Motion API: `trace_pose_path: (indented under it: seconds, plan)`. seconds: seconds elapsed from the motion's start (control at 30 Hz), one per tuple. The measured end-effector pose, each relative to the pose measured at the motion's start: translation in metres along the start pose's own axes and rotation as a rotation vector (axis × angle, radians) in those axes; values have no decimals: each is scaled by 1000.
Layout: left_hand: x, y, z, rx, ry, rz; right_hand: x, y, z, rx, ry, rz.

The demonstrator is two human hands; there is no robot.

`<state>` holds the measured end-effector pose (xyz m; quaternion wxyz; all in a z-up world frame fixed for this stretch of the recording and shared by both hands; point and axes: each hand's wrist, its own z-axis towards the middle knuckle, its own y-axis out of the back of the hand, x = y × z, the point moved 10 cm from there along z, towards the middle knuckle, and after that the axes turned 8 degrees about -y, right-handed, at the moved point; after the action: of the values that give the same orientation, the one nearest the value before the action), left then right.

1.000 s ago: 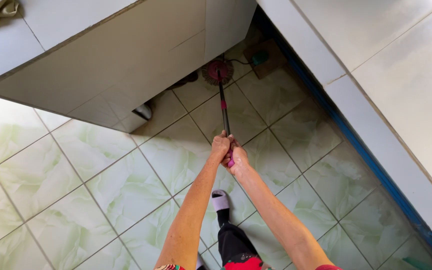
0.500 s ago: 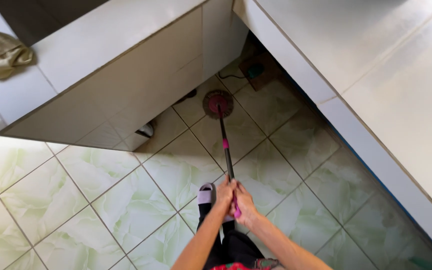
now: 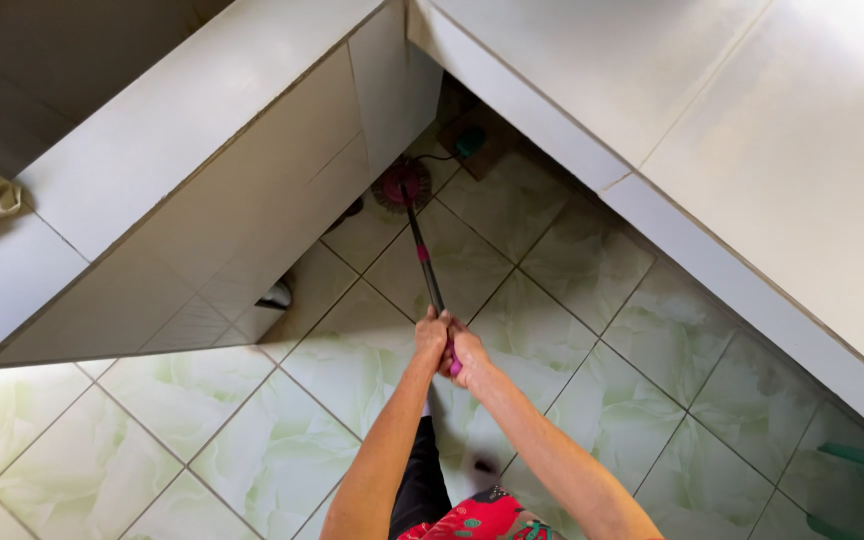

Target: Mop the tiled floor in a water production facility.

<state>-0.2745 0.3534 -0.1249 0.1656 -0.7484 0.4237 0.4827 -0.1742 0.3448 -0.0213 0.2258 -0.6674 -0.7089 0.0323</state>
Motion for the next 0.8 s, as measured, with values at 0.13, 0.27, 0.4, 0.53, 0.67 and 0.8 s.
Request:
trace_pose_path:
  seconds: [0.13,0.27,0.4,0.53,0.67,0.8]
  plan:
    - [0,0,-66,15,5,42,-45,34,-31,-37,1,25]
    - [29,-15,-135,78,74,17,-93,79,-56,-55,29,76]
    - [49,-26,-214,139,84,25,-147,127,-93,-71,35,149]
    - [76,-49,-314,193,141,62,-214,200,-119,-58,60,207]
    - [115,-71,-386,279,158,18,-270,246,-172,-84,51,283]
    - [164,-74,-422,346,134,-1,-321,267,-200,-163,2,361]
